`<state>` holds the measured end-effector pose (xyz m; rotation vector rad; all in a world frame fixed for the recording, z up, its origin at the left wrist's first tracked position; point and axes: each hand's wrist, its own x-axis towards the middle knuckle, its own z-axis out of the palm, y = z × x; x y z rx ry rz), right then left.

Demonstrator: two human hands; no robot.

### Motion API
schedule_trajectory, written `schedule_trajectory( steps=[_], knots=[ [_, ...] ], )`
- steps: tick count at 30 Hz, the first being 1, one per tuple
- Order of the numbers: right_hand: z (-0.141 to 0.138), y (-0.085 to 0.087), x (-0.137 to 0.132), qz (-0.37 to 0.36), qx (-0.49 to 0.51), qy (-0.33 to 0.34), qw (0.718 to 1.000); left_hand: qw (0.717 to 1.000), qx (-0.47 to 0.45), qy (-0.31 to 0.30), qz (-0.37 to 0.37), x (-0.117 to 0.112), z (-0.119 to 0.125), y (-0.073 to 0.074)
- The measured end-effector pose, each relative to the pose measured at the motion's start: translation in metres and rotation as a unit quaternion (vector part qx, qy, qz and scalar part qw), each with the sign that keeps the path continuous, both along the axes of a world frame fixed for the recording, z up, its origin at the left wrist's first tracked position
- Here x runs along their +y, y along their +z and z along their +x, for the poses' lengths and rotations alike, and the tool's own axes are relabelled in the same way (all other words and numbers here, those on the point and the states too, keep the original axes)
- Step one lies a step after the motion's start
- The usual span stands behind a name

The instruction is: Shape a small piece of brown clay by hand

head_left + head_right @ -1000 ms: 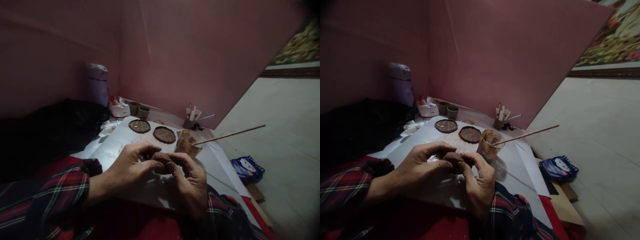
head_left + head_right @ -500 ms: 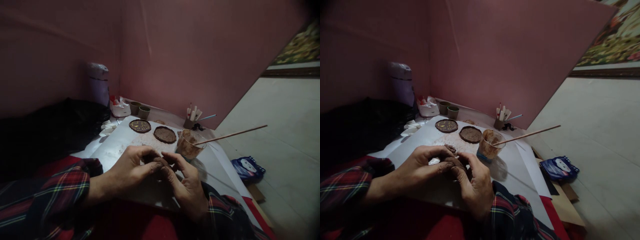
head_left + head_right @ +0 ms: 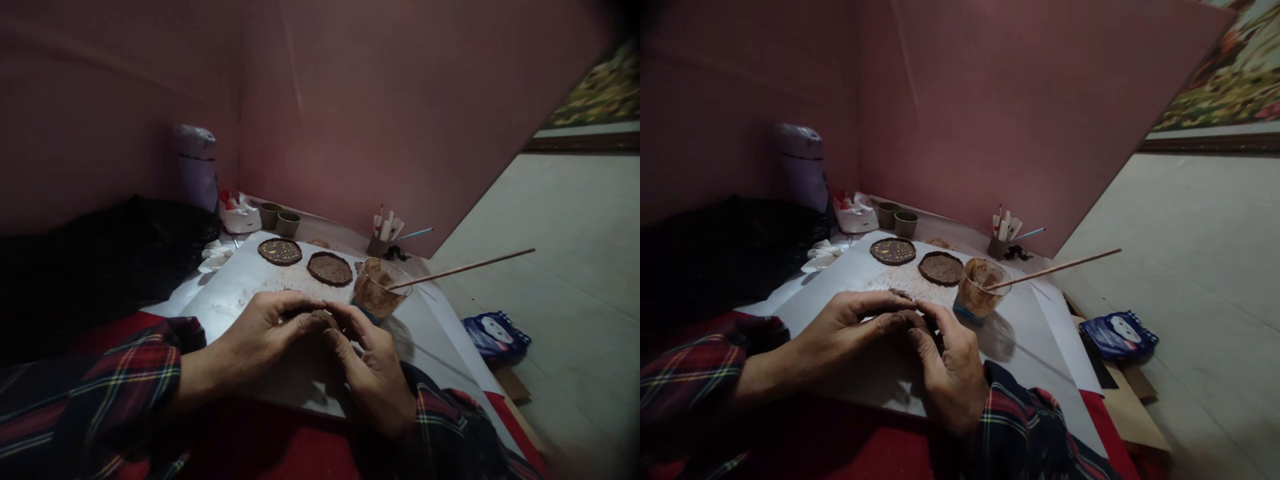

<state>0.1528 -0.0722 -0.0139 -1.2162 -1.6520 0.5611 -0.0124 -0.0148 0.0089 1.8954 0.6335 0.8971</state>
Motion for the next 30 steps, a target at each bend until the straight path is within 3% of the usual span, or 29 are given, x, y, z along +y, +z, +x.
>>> schedule_trajectory(
  steps=[6, 12, 19, 24, 30],
  knots=[
    [0.001, -0.002, 0.001, -0.034, 0.115, -0.040, 0.992, 0.999, 0.008, 0.010, 0.030, -0.001, 0.001, -0.003],
    [0.002, 0.000, 0.002, -0.069, 0.186, -0.013, 0.980, 0.990, 0.045, -0.067, 0.114, -0.001, 0.000, -0.007],
    [0.004, -0.004, 0.003, -0.100, 0.198, 0.011, 0.975, 0.977, 0.065, -0.052, 0.195, -0.001, 0.000, -0.011],
    [0.008, -0.006, 0.004, -0.065, 0.155, -0.039, 0.985, 0.986, 0.024, 0.012, 0.164, -0.002, 0.001, -0.008],
    [0.005, -0.003, 0.006, -0.058, 0.166, 0.036, 0.984, 0.991, 0.007, 0.032, 0.132, -0.001, 0.003, -0.003]
  ],
)
